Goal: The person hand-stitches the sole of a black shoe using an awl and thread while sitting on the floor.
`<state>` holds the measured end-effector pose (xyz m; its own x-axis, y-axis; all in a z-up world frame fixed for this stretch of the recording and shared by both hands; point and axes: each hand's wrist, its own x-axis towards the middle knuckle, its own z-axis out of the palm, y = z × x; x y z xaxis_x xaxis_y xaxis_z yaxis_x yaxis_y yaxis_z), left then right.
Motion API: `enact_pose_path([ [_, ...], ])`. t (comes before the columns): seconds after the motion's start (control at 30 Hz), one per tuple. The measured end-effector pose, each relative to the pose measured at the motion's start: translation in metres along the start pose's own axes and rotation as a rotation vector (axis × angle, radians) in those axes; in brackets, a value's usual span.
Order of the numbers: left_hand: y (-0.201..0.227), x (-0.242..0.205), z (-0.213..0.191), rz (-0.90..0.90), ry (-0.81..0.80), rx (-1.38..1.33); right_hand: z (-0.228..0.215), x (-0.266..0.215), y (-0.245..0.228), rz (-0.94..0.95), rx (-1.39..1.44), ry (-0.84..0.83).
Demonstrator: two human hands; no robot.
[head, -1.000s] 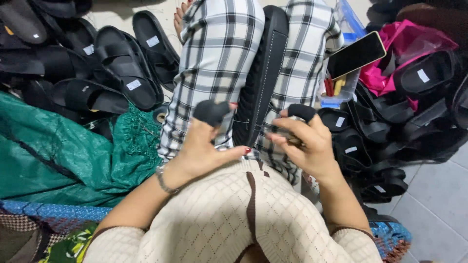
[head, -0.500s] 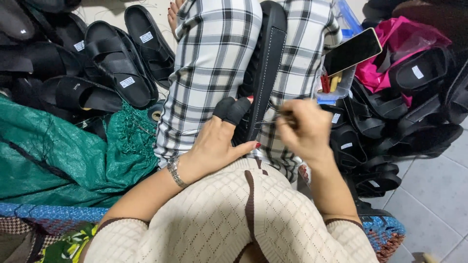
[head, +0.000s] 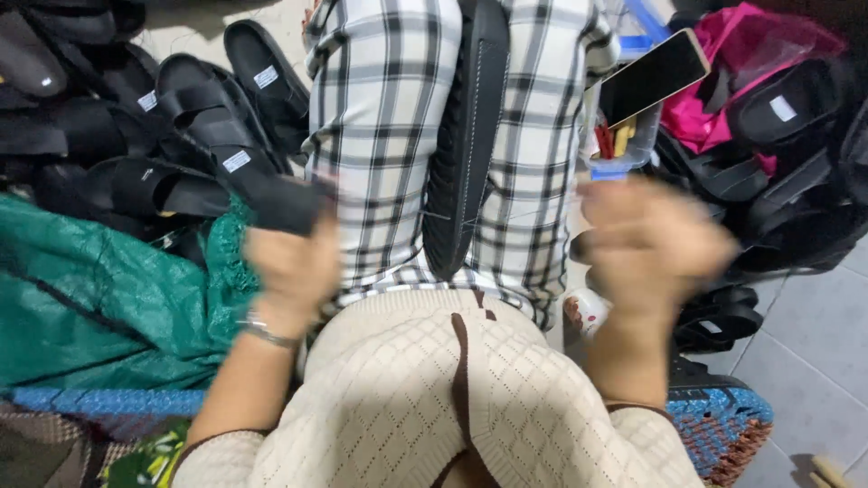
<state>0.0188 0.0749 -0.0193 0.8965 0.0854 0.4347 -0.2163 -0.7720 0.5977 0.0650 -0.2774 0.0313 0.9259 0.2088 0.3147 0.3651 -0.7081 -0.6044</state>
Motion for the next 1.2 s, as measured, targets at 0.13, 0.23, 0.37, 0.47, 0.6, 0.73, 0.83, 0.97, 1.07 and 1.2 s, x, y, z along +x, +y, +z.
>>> enact_pose_path([
  [0.13,-0.034,0.040,-0.071,-0.159,-0.300,0.541,-0.082,-0.023,0.079,0.172,-0.613,0.381],
  [0.23,0.023,0.082,-0.062,-0.203,-0.485,0.273,-0.061,0.011,0.033,0.142,-0.441,0.229],
  [0.37,0.056,0.055,-0.016,-0.007,-0.762,-0.164,0.014,0.018,-0.020,0.063,0.280,-0.548],
  [0.47,0.050,0.068,-0.028,-0.334,-1.351,-0.140,0.014,0.022,-0.027,0.124,0.362,-0.499],
  [0.6,0.054,0.054,-0.012,-0.429,-1.222,-1.237,0.025,0.034,-0.034,0.257,1.040,-0.458],
  [0.73,0.062,0.044,0.003,-0.092,-0.633,-0.393,0.053,0.019,-0.019,0.479,1.544,-0.337],
  [0.83,0.057,0.012,0.009,-0.011,-0.624,-0.125,0.056,0.028,-0.020,0.393,1.067,-0.274],
  [0.97,0.056,0.002,-0.006,-0.255,-0.852,-0.469,0.071,0.012,-0.012,0.429,0.741,-0.208],
  [1.07,0.048,0.038,-0.025,-0.534,-1.127,-0.657,0.042,0.029,0.005,0.436,0.565,-0.173],
  [1.2,-0.095,0.031,-0.052,0.089,-1.152,-0.050,-0.013,0.047,-0.004,0.138,-0.135,-0.235],
])
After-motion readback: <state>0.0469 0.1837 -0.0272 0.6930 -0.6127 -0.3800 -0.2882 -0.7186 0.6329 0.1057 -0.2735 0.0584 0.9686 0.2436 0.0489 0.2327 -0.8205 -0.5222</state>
